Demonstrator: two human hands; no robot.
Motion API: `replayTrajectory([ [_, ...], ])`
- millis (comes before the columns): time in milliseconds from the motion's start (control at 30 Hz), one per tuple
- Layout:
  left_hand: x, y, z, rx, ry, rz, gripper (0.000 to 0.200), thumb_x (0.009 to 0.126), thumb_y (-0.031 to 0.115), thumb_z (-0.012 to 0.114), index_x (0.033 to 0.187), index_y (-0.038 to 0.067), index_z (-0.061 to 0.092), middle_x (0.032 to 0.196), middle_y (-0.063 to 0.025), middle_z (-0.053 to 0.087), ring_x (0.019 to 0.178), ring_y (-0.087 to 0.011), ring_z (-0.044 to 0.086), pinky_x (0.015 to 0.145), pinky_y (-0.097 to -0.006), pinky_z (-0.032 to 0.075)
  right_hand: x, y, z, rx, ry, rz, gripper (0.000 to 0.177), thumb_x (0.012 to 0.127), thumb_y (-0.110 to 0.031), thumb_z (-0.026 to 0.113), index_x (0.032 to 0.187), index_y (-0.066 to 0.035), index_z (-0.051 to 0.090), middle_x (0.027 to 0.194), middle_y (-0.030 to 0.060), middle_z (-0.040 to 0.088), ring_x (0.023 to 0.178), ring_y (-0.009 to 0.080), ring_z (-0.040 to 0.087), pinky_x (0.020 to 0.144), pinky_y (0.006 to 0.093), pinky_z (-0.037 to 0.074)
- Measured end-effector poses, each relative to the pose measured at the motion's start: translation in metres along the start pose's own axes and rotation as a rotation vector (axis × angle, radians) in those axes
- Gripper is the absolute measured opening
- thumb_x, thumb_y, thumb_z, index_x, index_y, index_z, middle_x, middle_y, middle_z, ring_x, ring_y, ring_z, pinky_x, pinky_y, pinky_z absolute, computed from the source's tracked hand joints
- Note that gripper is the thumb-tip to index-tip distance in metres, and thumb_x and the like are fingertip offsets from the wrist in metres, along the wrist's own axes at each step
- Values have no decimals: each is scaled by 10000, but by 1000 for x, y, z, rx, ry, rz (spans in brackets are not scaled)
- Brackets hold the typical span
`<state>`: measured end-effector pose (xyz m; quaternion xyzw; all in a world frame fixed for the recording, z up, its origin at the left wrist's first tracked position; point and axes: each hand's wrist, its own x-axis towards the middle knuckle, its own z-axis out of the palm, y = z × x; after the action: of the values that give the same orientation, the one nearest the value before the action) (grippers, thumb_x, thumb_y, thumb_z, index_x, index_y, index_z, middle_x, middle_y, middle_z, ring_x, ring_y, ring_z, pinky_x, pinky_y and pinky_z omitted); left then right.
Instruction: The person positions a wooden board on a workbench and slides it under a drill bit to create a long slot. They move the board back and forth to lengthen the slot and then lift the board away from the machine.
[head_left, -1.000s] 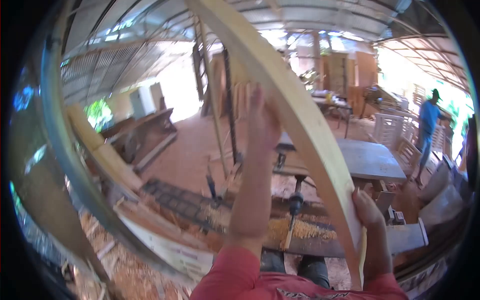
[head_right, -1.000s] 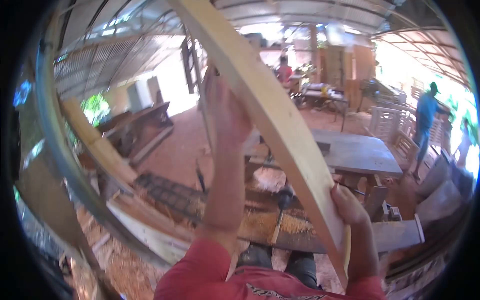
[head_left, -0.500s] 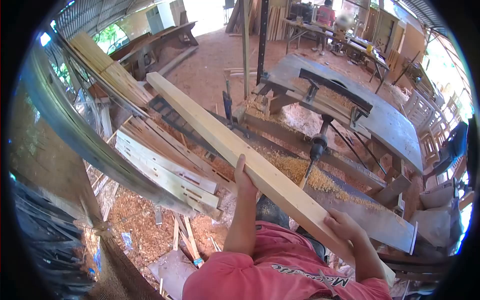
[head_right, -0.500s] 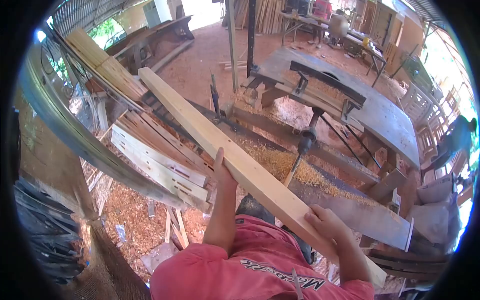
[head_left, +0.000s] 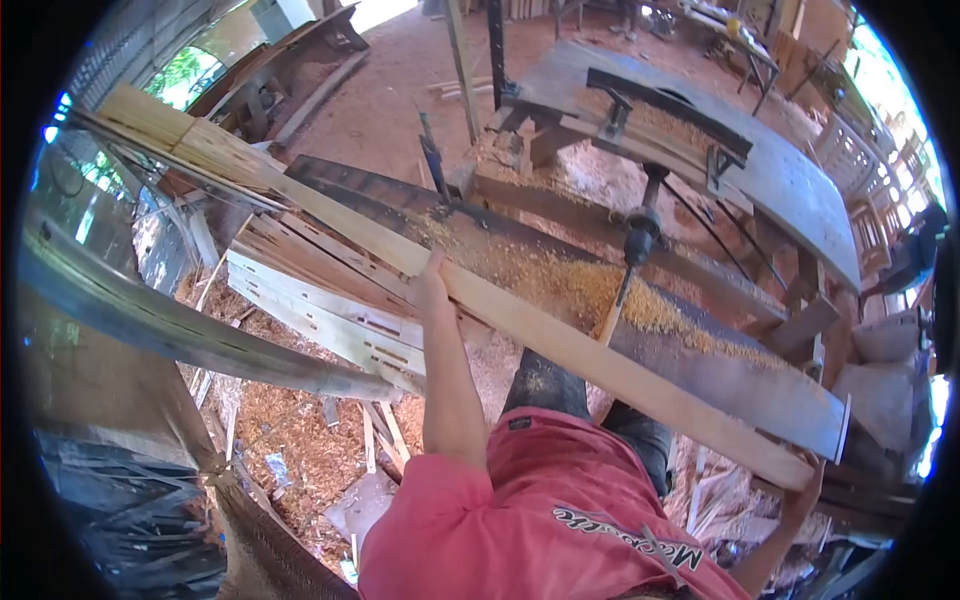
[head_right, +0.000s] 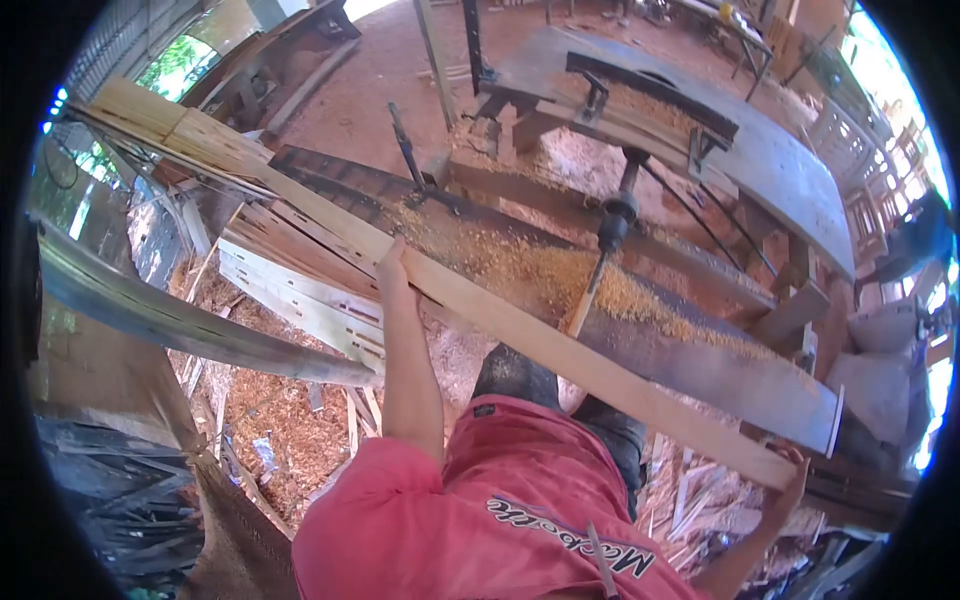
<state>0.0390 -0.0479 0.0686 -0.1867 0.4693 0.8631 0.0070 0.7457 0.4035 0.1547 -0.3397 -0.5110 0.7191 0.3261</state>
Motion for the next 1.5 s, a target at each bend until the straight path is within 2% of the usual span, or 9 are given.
replayTrajectory([
  [233, 54, -3, -34, 1115, -88, 243, 659, 870, 508, 574, 1158, -74, 694, 1226, -289, 661, 1200, -387, 605, 1028, -481, 442, 4, 73, 40, -73, 57, 105, 476, 1021, -261, 512, 1432, -21, 509, 1368, 103, 599, 1277, 234, 554, 1111, 382, 408],
  [367, 92, 8, -33, 1251, 98, 161, 521, 849, 430, 679, 1083, -35, 718, 1042, -168, 700, 886, -304, 643, 847, -450, 491, 14, 118, 90, -145, 226, 172, 404, 968, -242, 606, 1311, -30, 628, 1241, 67, 644, 1180, 171, 583, 1013, 312, 450],
  [433, 147, -5, -53, 1083, 161, 16, 812, 821, 662, 609, 1175, -63, 695, 1165, -241, 693, 1092, -357, 647, 955, -458, 485, 20, 132, 135, -177, 291, 229, 372, 945, -256, 630, 1243, -35, 667, 1160, 45, 658, 1097, 150, 593, 966, 297, 450],
  [533, 170, -12, -54, 807, 17, 159, 803, 844, 661, 592, 1160, -69, 700, 1145, -239, 697, 1063, -349, 654, 961, -431, 492, 37, 164, 155, -162, 279, 307, 354, 918, -241, 637, 1200, -30, 679, 1118, 33, 660, 1035, 135, 589, 935, 272, 431],
  [1067, 212, 49, 9, 2068, 253, 347, 741, 919, 614, 522, 1122, -73, 712, 1152, -250, 698, 1091, -393, 640, 989, -447, 466, 108, 132, 332, -915, 188, 657, 599, 964, -402, 618, 1347, 34, 470, 1274, 229, 573, 1175, 311, 584, 976, 389, 482],
  [1167, 236, 44, 5, 2176, 92, 418, 709, 949, 565, 488, 1139, -85, 696, 1210, -245, 682, 1187, -411, 591, 1083, -439, 402, 99, 163, 340, -1026, 93, 321, 604, 937, -355, 668, 1281, 100, 470, 1271, 261, 546, 1159, 348, 567, 1031, 415, 436],
  [1267, 228, 30, 5, 1935, -92, 712, 615, 997, 469, 446, 1189, -70, 671, 1335, -231, 620, 1281, -386, 531, 1158, -440, 327, 106, 161, 356, -922, 62, 264, 481, 955, -283, 642, 1250, 73, 511, 1250, 249, 563, 1161, 352, 560, 1032, 417, 429],
  [1433, 286, 53, -37, 2302, -682, 1034, 457, 1037, 331, 416, 1212, -5, 670, 1507, -210, 473, 1382, -364, 434, 1168, -466, 299, 128, 189, 361, -837, 167, 244, 341, 967, -187, 614, 1238, 11, 557, 1209, 192, 582, 1100, 313, 572, 995, 404, 443],
  [1500, 288, 52, -41, 2249, -630, 993, 446, 1038, 319, 414, 1195, -6, 676, 1508, -208, 475, 1392, -370, 419, 1169, -466, 295, 133, 195, 366, -888, 138, 272, 316, 965, -163, 611, 1236, -6, 566, 1192, 171, 584, 1076, 302, 575, 978, 392, 449],
])
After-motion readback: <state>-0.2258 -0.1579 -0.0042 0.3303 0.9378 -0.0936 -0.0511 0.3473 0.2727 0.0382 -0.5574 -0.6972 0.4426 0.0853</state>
